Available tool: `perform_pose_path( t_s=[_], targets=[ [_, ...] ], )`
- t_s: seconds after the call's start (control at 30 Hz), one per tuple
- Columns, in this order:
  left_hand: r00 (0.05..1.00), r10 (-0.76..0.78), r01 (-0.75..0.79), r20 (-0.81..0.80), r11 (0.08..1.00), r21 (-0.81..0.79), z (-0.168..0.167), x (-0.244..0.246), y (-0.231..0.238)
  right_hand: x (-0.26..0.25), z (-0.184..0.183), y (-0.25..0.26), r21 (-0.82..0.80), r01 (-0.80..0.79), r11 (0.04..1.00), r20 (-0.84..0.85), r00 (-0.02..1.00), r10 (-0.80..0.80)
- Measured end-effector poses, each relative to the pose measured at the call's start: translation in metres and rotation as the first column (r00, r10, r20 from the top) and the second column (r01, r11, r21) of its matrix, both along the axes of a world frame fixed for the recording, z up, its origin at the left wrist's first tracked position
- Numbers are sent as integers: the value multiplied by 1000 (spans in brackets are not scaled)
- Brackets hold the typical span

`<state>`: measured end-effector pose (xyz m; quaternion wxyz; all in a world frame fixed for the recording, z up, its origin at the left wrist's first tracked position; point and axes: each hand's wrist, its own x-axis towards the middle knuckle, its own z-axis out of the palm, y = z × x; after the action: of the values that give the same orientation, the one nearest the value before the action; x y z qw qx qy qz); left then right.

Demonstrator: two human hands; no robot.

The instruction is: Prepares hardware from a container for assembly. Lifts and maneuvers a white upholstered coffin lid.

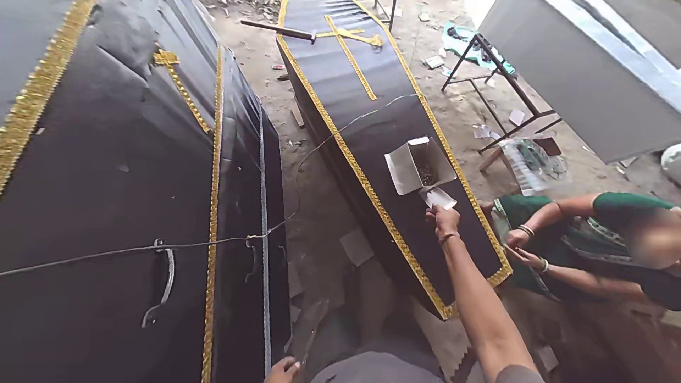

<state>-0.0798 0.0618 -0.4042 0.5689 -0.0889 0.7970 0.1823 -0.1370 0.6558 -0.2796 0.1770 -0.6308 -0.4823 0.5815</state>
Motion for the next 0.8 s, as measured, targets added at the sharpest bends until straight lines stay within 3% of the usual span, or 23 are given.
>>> perform_pose_path(
  t_s=[0.23, 0.4, 0.5, 0.57, 0.63, 0.7, 0.8],
  targets=[
    [976, 133, -118, -170, 988, 95, -3, -36, 66, 167, 13, -25, -122, -175, 977, 180, 964, 196],
    [989, -21, 36, -144, 995, 98, 19, -20, 127, 256, 18, 3, -43, -408, 912, 441, 812, 383],
    [983, -110, 126, -145, 986, 105, 27, 2, 151, 268, 50, 11, 168, -403, 899, 579, 779, 241],
    [980, -149, 166, -133, 978, 129, 32, 23, 160, 267, 58, 14, 432, -433, 791, 569, 812, 133],
    [968, -216, 232, -126, 964, 130, 37, 39, 165, 251, 63, 12, 588, -478, 652, 496, 850, 177],
    [951, -286, 298, -117, 948, 111, 42, 50, 163, 221, 66, 8, 578, -598, 555, 498, 797, 340],
    [944, -313, 321, -103, 943, 83, 47, 59, 158, 169, 62, 6, 289, -844, 452, 683, 512, 520]
  ],
)
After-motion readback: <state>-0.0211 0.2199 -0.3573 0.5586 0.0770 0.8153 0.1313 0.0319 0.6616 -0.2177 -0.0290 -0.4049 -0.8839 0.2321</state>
